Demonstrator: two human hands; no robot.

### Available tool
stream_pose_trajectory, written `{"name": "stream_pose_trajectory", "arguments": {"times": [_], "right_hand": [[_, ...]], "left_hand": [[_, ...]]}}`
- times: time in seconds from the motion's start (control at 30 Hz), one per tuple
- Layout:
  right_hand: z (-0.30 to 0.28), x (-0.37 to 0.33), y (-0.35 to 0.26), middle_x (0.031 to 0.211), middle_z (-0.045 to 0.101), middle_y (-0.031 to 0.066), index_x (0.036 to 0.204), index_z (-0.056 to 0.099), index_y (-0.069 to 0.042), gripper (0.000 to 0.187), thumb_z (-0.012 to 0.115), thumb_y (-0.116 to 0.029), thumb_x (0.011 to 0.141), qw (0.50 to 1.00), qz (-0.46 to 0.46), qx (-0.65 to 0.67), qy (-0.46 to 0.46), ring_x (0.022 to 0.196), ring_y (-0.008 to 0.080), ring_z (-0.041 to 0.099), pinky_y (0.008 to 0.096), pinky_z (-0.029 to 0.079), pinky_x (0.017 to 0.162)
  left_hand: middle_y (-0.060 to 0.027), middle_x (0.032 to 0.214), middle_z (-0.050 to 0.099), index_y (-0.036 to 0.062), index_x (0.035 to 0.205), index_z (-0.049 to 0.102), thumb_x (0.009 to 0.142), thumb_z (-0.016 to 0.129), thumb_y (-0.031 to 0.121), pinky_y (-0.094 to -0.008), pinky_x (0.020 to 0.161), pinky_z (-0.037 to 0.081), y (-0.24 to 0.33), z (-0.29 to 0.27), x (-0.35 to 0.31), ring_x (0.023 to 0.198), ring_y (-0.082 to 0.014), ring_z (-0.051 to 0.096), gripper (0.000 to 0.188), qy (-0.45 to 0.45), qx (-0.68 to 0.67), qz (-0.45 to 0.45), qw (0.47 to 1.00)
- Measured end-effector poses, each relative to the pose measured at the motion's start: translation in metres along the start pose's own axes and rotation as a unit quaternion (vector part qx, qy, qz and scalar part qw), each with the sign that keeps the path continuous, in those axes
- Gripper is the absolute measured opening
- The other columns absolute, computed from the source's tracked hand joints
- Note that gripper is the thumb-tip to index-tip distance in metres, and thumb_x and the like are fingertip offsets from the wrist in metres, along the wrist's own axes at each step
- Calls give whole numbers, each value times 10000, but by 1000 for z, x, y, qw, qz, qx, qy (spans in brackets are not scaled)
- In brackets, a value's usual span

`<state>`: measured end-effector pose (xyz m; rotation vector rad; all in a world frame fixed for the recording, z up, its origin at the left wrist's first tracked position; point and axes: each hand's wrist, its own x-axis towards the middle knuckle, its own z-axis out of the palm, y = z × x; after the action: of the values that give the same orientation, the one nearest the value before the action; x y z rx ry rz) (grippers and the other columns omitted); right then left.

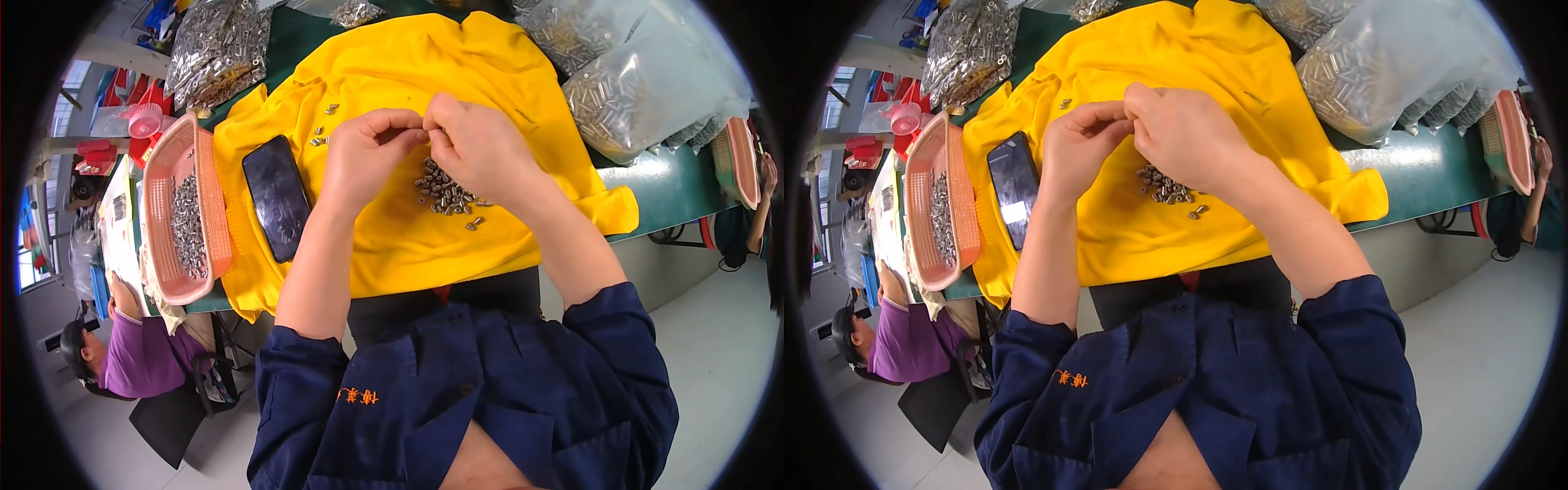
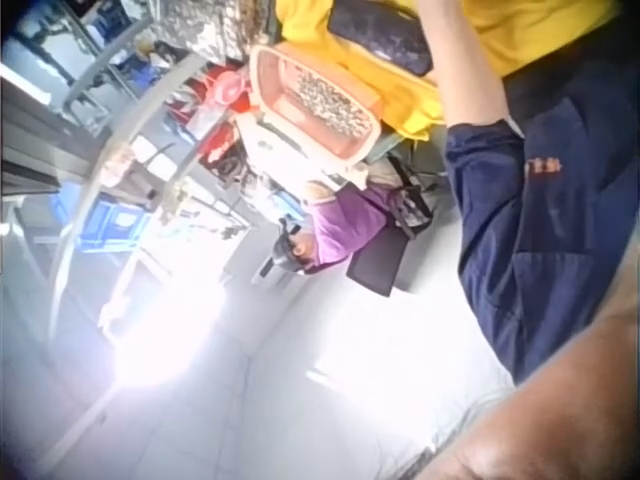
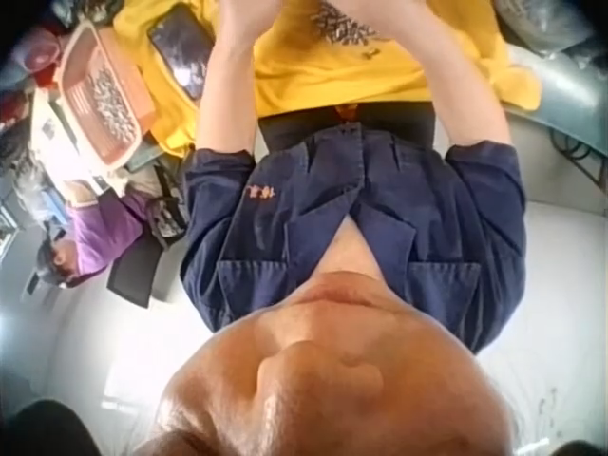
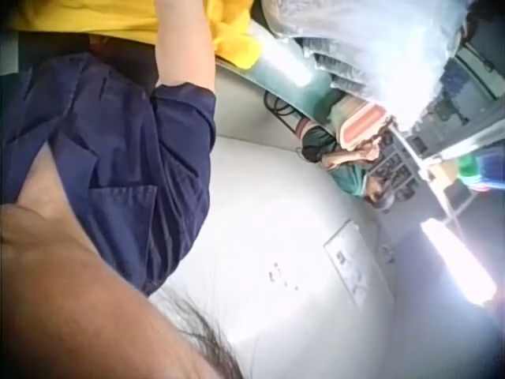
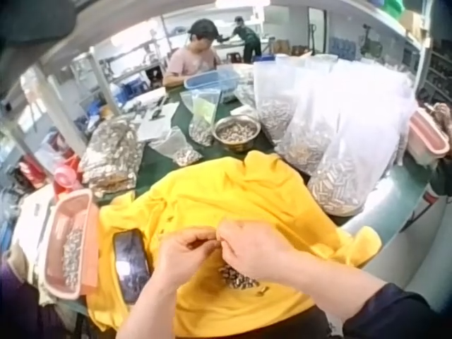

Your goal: Inspecting and sorting small metal screws or bolts on a workbench.

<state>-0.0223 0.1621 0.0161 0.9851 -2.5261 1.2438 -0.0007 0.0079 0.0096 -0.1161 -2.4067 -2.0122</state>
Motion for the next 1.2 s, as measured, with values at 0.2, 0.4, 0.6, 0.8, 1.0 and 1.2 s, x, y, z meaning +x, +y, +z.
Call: {"name": "stream_pose_trajectory", "arguments": {"times": [0.2,0.4,0.6,0.8,1.0,1.2], "right_hand": [[0,4,5,655,542,143,784,450,-45,75,472,-107,748,995,79,51,-43,632,319,533,386,412,553],[-2,3,9,633,517,95,801,472,-32,86,470,-107,760,988,95,122,6,574,218,499,312,394,529],[-10,8,17,601,479,37,797,483,-21,97,497,-108,755,969,97,221,60,546,105,438,239,361,504],[-8,6,8,614,466,18,782,465,-18,84,490,-94,753,967,106,229,-8,554,86,418,233,358,509],[-4,5,6,631,465,10,783,466,-19,76,492,-84,754,954,108,280,-16,571,74,415,212,360,521],[-6,5,4,638,462,-8,780,466,-22,51,484,-65,759,951,90,296,-6,577,64,407,206,360,523]], "left_hand": [[-65,759,628,-11,832,608,712,591,28,-209,655,453,4,1,0,697,-105,587,127,29,122,8,992],[-50,746,620,-12,861,602,721,583,37,-213,641,457,-15,-11,3,689,-104,583,149,18,69,-6,997],[-74,884,588,-38,944,559,779,537,-1,-204,704,452,-8,-17,1,741,-129,576,170,-32,-158,-69,985],[-57,878,585,-9,956,561,791,529,-11,-215,717,452,-18,-6,2,786,-130,572,168,3,-201,-31,979],[-74,855,586,6,926,556,789,549,17,-256,723,478,-18,-9,1,777,-159,579,138,-31,-381,-97,919],[-93,853,586,-5,912,550,790,540,6,-281,715,492,-15,-6,-1,763,-172,584,124,-55,-394,-95,912]]}}
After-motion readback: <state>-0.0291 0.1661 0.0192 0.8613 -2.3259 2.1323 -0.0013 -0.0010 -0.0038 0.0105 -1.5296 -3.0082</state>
